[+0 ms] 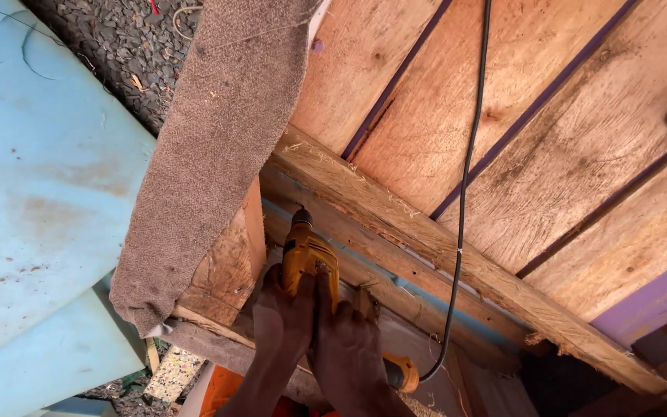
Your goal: Using a power drill to drive screws into a wooden furniture frame to reinforce or repair it.
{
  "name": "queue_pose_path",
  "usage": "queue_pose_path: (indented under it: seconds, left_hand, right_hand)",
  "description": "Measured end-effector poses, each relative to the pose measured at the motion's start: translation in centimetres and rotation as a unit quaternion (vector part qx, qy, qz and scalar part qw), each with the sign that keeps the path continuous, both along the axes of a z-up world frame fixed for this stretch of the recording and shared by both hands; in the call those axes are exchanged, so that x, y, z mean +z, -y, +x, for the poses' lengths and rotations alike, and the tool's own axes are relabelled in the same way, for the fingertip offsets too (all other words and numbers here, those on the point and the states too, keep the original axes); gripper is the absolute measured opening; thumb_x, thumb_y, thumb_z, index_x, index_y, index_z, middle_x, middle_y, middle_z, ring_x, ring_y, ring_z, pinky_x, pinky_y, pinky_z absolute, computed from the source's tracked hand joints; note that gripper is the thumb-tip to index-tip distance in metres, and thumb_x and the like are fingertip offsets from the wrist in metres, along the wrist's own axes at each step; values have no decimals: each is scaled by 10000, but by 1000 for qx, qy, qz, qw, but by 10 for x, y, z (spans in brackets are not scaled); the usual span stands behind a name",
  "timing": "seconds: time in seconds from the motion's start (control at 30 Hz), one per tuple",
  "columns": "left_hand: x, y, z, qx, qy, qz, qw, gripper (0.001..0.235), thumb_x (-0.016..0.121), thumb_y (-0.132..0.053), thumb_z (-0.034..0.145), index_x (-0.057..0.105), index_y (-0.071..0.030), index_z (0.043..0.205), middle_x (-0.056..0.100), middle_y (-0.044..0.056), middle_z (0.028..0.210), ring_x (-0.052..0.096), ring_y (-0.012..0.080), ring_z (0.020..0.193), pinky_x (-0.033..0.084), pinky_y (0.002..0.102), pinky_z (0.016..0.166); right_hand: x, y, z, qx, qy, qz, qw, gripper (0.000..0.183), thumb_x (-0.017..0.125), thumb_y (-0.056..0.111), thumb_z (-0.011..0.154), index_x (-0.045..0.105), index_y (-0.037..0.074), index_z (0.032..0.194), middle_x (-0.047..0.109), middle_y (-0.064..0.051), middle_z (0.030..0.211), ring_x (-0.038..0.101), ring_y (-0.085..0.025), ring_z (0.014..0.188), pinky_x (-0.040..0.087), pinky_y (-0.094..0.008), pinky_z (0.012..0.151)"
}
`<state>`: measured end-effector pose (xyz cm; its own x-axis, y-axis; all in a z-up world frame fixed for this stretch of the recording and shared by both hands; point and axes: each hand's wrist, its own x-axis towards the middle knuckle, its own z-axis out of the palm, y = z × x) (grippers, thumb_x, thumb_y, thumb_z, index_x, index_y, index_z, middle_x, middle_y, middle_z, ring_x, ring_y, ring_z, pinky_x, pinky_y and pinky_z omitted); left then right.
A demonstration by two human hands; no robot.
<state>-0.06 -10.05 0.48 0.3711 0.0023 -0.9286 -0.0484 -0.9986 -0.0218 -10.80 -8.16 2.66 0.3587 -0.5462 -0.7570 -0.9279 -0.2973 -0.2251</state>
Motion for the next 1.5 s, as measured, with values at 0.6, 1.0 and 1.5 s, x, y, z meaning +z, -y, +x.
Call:
queue_pose_path:
  seconds: [0.6,1.0,1.5]
  left_hand:
    - [-13,6,-7,-57,38,45,997,705,442,-691,882,725,-106,1154,741,177,1141,665,368,1123,476,439,960]
    - [-22,3,-9,-81,32,63,994,812,443,-733,847,676,-135,1345,717,156,1302,627,347,1291,453,426,1090]
    - [-10,16,-7,-24,17,77,997,743,459,-683,883,725,-97,1253,725,118,1293,630,309,1288,431,382,1103]
  right_hand:
    - [40,48,24,113,-28,-59,991,431,683,212,838,463,53,1172,645,-38,683,650,-175,567,470,-307,426]
    - [21,52,18,114,8,38,993,588,640,173,828,498,-87,1337,634,-176,689,720,-312,581,607,-439,452]
    - [11,56,18,157,-44,71,984,656,636,166,881,402,-2,1471,691,-151,851,740,-293,764,622,-423,619]
